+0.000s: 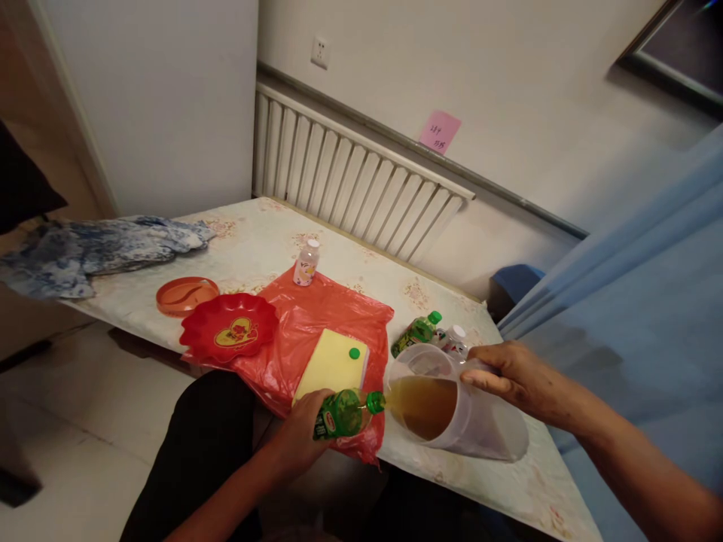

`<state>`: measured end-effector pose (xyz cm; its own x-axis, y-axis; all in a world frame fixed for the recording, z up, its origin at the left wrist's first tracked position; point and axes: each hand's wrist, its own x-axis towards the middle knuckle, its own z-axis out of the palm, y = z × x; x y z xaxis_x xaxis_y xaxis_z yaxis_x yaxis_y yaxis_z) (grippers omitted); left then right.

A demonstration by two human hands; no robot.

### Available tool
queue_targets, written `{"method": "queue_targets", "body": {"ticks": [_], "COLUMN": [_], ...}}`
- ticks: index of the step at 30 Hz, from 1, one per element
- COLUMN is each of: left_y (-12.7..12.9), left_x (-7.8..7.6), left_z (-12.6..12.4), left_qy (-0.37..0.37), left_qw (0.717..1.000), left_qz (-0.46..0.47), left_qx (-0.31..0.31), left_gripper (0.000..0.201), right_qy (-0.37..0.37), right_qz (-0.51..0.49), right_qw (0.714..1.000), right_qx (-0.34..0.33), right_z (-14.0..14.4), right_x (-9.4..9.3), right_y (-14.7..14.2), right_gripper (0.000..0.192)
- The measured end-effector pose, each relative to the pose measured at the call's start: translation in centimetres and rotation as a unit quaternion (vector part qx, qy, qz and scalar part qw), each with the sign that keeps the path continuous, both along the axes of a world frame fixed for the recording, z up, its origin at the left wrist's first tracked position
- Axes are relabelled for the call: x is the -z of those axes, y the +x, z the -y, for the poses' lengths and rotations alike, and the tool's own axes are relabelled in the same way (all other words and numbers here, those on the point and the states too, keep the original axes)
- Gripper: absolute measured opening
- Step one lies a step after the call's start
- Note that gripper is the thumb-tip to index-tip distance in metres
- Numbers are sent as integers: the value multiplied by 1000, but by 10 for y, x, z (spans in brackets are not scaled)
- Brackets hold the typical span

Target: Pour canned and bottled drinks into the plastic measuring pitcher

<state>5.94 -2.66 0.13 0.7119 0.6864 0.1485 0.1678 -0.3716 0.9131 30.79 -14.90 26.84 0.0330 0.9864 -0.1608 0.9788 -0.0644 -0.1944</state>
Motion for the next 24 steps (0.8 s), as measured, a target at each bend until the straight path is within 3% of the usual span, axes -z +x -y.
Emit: {"method": "queue_targets", "body": {"ticks": [14,20,24], "left_y": [-1,-4,-7], "left_x": [-2,3,8], "left_z": [0,-5,-9], "left_qy": [-13,-70,-106], "left_qw": [1000,997,992], "left_qz": [2,37,67], "left_qx": [3,15,5], "left_gripper": [48,57,61], "right_qy": [1,20,67], "right_qz": [-26,-146,-258], "right_qw": [1000,987,952], "right_qx": [9,67,152], "right_z": [-1,-1,-12], "right_x": [7,28,40], "right_y": [1,17,18], "right_gripper": [56,53,51]}}
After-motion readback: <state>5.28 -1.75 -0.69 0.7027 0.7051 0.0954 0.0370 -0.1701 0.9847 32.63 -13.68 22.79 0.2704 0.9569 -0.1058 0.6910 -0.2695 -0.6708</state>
